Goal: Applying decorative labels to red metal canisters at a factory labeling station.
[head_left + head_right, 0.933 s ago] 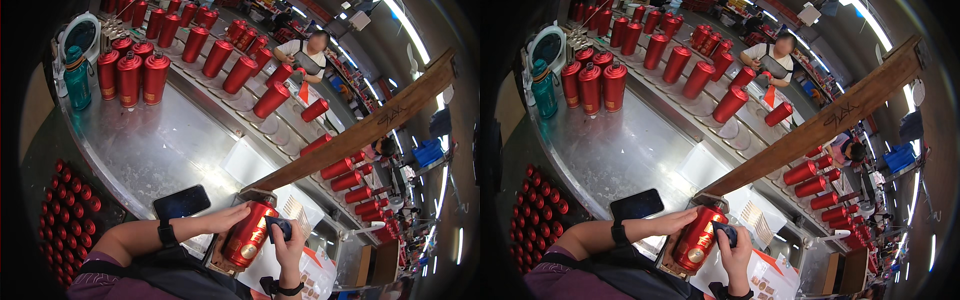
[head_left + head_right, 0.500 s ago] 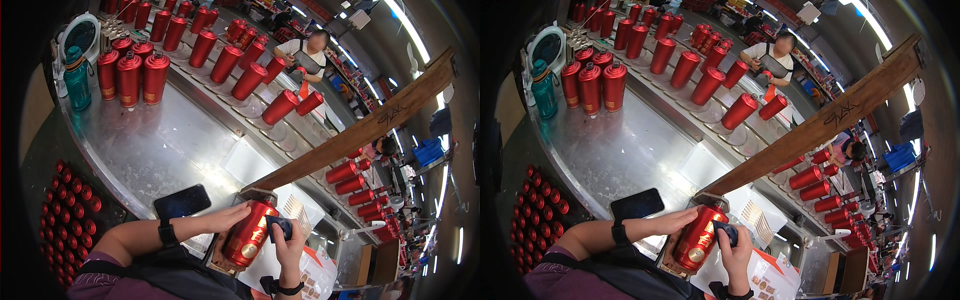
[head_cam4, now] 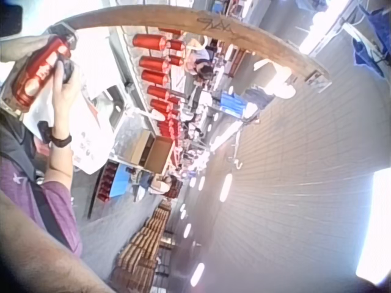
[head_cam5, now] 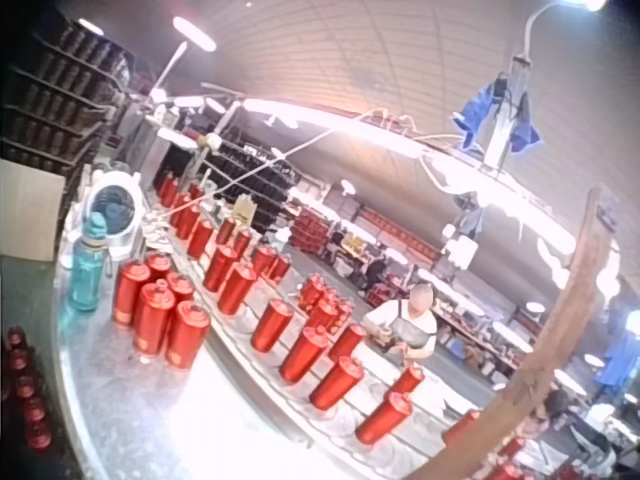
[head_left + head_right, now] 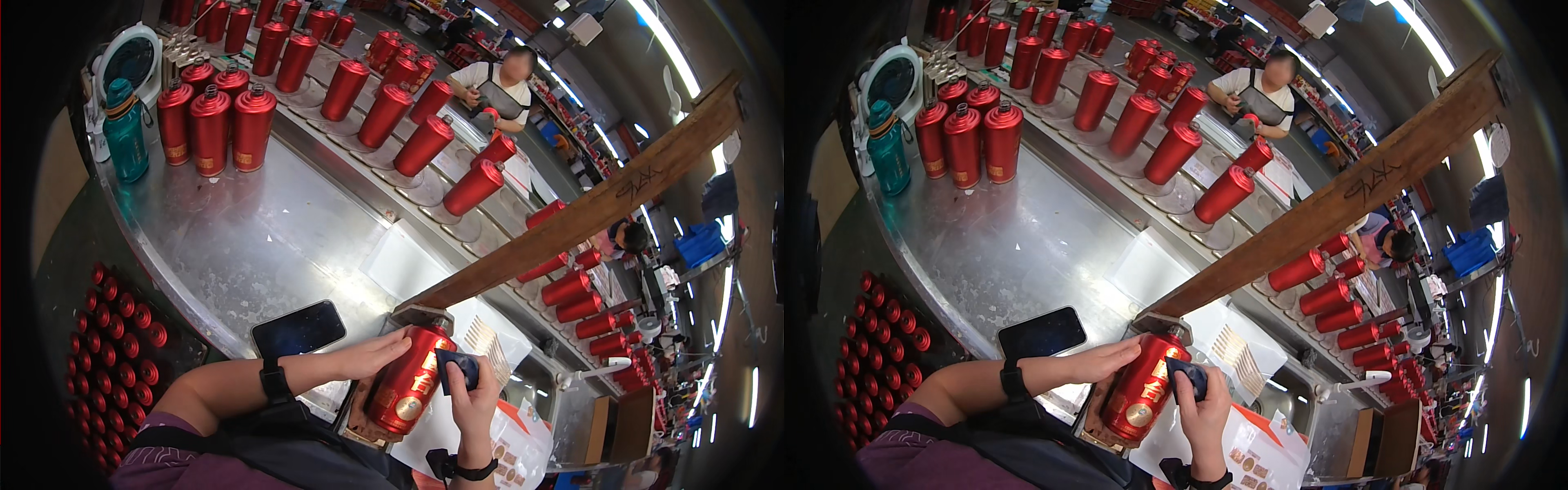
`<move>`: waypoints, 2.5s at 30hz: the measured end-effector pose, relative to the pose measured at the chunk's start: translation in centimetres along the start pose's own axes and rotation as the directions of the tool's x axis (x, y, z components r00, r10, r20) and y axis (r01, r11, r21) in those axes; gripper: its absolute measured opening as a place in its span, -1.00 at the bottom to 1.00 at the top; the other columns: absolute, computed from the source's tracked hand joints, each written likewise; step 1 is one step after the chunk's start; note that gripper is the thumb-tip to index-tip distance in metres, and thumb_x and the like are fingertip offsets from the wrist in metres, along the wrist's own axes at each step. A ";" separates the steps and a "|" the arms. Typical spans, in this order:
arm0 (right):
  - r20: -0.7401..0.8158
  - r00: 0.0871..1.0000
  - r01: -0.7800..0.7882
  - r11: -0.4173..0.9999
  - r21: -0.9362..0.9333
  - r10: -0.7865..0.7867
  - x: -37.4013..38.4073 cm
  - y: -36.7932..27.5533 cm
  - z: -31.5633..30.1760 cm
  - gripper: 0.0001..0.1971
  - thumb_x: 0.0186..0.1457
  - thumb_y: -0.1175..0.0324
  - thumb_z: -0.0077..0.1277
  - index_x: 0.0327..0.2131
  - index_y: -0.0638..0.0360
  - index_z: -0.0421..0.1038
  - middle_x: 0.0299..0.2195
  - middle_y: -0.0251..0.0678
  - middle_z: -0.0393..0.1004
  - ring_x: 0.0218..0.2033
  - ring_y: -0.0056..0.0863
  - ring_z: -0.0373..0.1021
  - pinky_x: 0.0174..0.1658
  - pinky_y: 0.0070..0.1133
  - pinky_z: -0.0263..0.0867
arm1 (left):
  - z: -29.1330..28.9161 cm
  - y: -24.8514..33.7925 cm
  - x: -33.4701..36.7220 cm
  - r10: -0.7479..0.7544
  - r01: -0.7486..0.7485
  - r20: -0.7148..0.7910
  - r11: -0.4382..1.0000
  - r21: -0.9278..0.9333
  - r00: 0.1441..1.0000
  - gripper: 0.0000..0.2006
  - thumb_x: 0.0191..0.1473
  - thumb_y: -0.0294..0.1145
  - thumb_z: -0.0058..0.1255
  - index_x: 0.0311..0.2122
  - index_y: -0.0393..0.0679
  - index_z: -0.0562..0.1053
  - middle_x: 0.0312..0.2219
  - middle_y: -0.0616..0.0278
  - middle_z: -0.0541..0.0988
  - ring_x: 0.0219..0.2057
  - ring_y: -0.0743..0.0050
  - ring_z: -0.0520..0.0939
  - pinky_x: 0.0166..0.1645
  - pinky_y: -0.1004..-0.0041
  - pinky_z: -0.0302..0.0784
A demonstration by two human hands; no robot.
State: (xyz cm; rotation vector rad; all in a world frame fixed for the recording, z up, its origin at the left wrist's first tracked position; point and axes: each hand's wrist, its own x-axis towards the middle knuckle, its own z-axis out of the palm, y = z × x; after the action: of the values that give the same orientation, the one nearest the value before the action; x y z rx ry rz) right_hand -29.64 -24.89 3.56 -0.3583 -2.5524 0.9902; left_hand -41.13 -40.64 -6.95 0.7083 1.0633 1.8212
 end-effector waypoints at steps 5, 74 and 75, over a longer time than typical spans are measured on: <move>-0.024 1.000 -0.006 1.000 -0.013 0.006 0.0 0.1 0.1 -0.81 0.04 0.40 0.17 -0.33 0.31 0.43 -0.46 -0.18 0.43 -0.45 -0.32 0.38 -0.31 -0.52 0.29 | -0.2 0.1 -0.1 0.031 -0.031 0.008 0.999 0.037 0.999 -0.37 0.36 -0.04 -0.43 0.35 -0.25 -0.11 0.28 0.12 0.11 0.29 0.43 0.11 0.33 0.44 0.02; 0.082 0.978 0.202 0.975 -0.098 -0.194 3.0 -1.4 -0.1 -0.84 0.00 0.42 0.20 -0.31 0.21 0.52 -0.46 -0.21 0.47 -0.41 -0.30 0.42 -0.32 -0.51 0.30 | -1.7 0.8 -2.1 0.231 -0.121 -0.024 0.594 0.795 0.973 0.04 0.06 0.25 -0.03 0.35 -0.27 -0.27 0.03 -0.39 0.22 0.05 -0.35 0.35 0.15 0.12 0.28; 0.225 0.950 0.214 0.976 0.042 -0.218 2.3 -1.9 0.2 -0.85 0.00 0.43 0.19 -0.32 0.21 0.52 -0.46 -0.20 0.47 -0.42 -0.28 0.41 -0.33 -0.49 0.30 | -1.6 0.9 -2.1 0.237 -0.125 -0.024 0.592 0.796 0.971 0.04 0.06 0.25 -0.03 0.35 -0.27 -0.27 0.03 -0.39 0.22 0.05 -0.35 0.35 0.15 0.12 0.28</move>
State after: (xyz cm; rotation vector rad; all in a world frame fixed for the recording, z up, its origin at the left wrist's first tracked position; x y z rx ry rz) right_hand -31.94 -25.58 5.31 0.0462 -2.7108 1.0201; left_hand -41.81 -43.32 -6.96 1.2688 2.0033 1.5030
